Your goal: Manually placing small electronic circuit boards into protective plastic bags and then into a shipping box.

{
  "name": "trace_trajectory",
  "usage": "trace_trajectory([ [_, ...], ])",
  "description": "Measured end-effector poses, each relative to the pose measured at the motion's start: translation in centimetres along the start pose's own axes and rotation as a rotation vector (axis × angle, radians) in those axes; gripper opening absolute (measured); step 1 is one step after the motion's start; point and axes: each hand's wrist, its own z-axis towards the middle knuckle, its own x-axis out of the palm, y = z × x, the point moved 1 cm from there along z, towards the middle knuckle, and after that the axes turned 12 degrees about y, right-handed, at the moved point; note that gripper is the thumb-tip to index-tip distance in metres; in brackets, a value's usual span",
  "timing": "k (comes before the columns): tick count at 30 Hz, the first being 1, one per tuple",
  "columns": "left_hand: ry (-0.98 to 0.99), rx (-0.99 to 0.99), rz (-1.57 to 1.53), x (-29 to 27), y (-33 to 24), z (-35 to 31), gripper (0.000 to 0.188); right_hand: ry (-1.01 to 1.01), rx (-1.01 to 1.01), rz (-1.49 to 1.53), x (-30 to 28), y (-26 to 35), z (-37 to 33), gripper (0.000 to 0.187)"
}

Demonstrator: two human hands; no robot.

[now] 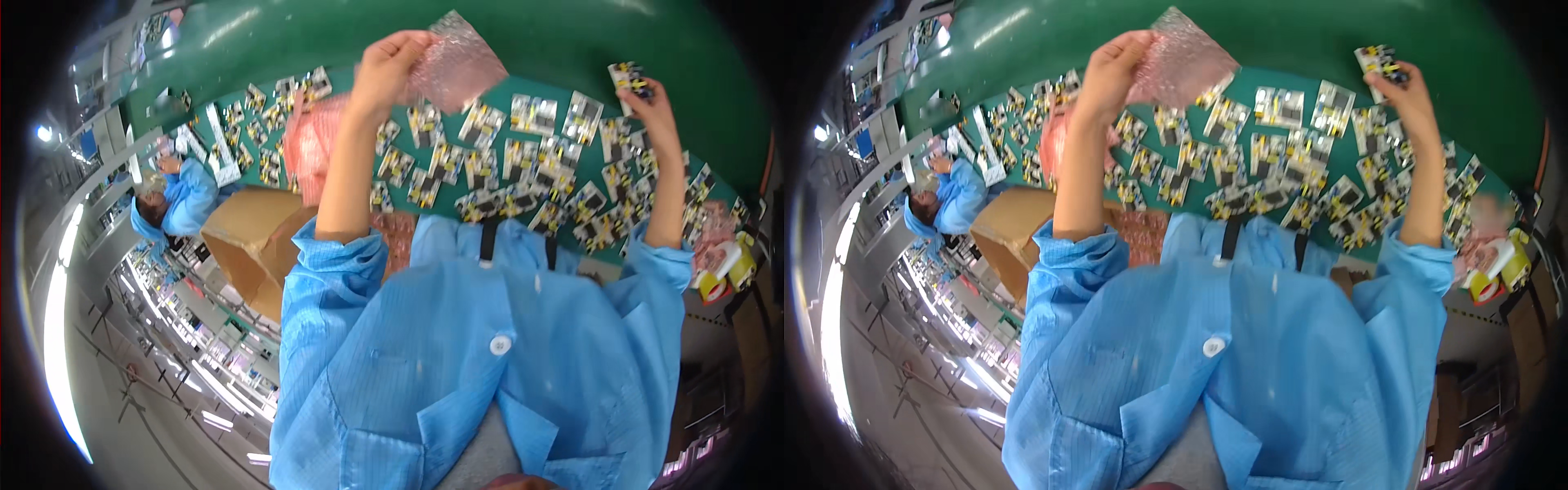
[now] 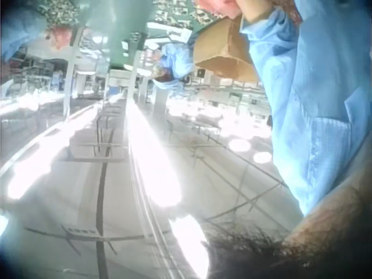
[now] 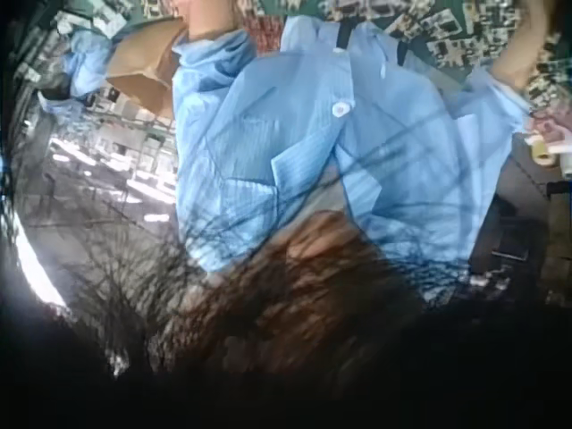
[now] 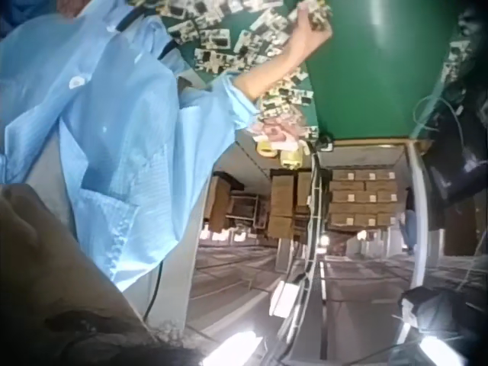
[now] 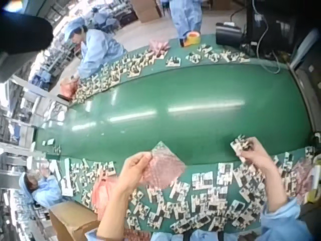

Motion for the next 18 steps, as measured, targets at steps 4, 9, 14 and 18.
trace_trajectory([
  [4,-0.054,-0.122,0.255,1.6,2.1,7.3,0.021,0.013,0.040,-0.030,1.6,1.1,4.5,0.073],
  [9,0.063,0.178,0.549,1.0,6.0,14.0,0.012,0.003,-0.059,-0.092,0.8,-1.5,7.0,0.058],
  [14,0.263,0.350,1.331,5.3,-0.3,18.4,0.011,0.124,-0.066,0.157,1.1,-0.1,5.5,0.055],
  [18,0.273,0.651,1.439,10.2,1.7,20.6,0.026,0.022,0.057,0.268,0.1,0.2,4.3,0.059],
])
